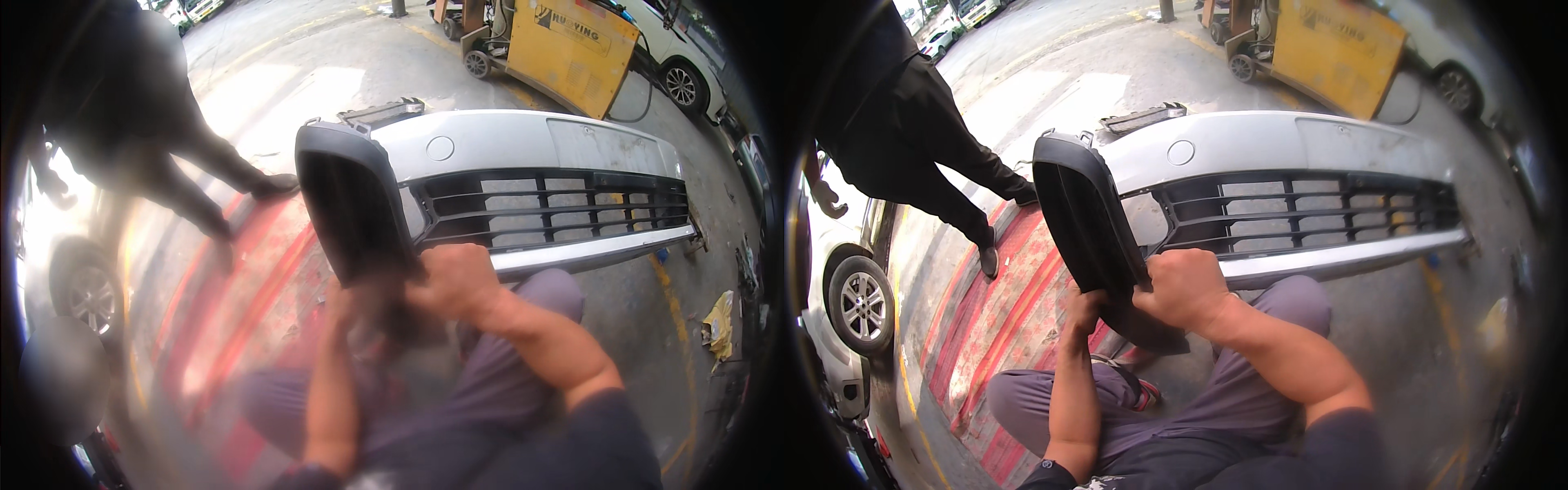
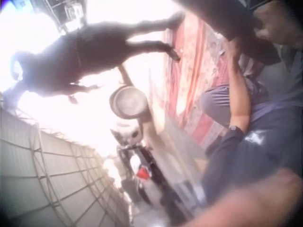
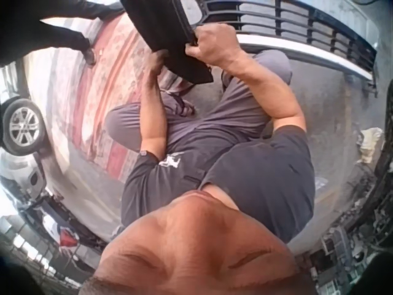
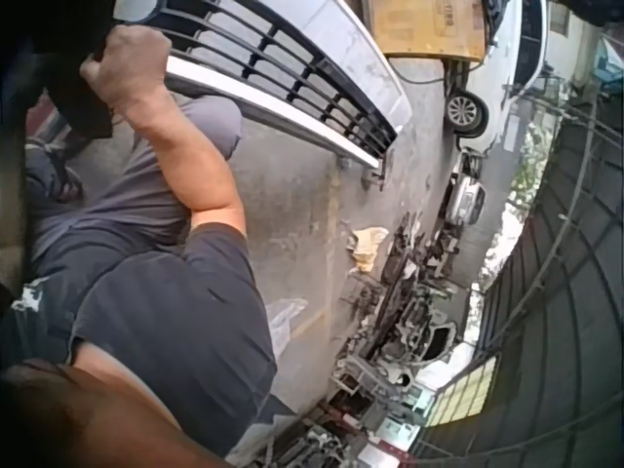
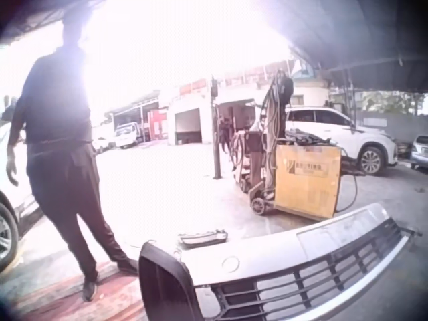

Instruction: The person assembles a car bumper by attaching a grille and side air intake pieces. They align the parts by hand and use a screwdriver to secure the components to the bumper.

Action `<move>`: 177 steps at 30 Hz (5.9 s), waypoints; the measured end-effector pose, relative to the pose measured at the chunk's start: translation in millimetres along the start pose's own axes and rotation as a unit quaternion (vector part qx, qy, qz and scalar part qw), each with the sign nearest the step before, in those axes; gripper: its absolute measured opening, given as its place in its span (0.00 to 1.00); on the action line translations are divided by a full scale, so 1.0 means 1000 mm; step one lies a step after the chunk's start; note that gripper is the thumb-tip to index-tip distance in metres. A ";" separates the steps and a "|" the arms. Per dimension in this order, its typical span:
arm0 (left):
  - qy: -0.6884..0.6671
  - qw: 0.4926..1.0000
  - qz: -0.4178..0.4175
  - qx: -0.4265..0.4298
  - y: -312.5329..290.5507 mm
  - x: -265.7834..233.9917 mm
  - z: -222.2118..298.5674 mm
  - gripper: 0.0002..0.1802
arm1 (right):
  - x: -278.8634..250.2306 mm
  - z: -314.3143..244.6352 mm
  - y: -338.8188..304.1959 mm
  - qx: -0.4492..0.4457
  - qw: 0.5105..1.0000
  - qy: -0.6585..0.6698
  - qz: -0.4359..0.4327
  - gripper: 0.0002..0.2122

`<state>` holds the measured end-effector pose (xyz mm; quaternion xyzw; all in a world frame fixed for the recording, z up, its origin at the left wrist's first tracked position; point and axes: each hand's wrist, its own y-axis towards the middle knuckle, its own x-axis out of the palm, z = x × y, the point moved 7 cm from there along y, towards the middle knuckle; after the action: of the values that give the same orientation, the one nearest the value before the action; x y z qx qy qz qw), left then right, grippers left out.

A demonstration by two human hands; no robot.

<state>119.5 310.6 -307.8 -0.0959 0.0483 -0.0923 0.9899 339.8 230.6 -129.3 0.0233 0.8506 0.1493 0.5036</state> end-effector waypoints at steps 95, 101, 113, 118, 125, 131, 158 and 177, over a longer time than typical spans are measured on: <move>0.330 0.863 -0.136 0.356 0.048 0.096 0.033 0.30 | -0.065 0.176 -0.062 -0.012 0.998 -0.049 0.039 0.07; 0.385 0.756 -0.031 0.528 0.026 0.105 0.045 0.16 | -0.068 0.171 -0.062 -0.050 0.994 -0.082 0.046 0.08; 0.357 0.811 -0.011 0.463 0.024 0.103 0.052 0.19 | -0.067 0.179 -0.062 -0.021 0.999 -0.030 0.033 0.08; 0.309 0.851 -0.025 0.424 0.032 0.095 0.048 0.23 | -0.086 0.224 -0.079 0.183 0.946 0.172 0.206 0.14; 0.332 0.846 -0.029 0.417 0.033 0.096 0.046 0.26 | -0.082 0.232 -0.076 0.208 0.929 0.239 0.188 0.12; 0.416 0.767 -0.039 0.488 0.022 0.111 0.054 0.21 | -0.072 0.195 -0.061 0.052 0.994 0.077 0.064 0.08; 0.397 0.773 -0.006 0.495 0.020 0.108 0.045 0.13 | -0.077 0.226 -0.070 0.131 0.947 0.235 0.174 0.10; 0.397 0.755 -0.088 0.514 0.031 0.134 0.072 0.30 | -0.074 0.226 -0.068 0.091 0.951 0.253 0.150 0.04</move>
<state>264.4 327.8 -253.8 0.4691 0.3735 -0.2202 0.7694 578.8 203.5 -186.3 0.1576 0.9469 0.1458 0.2391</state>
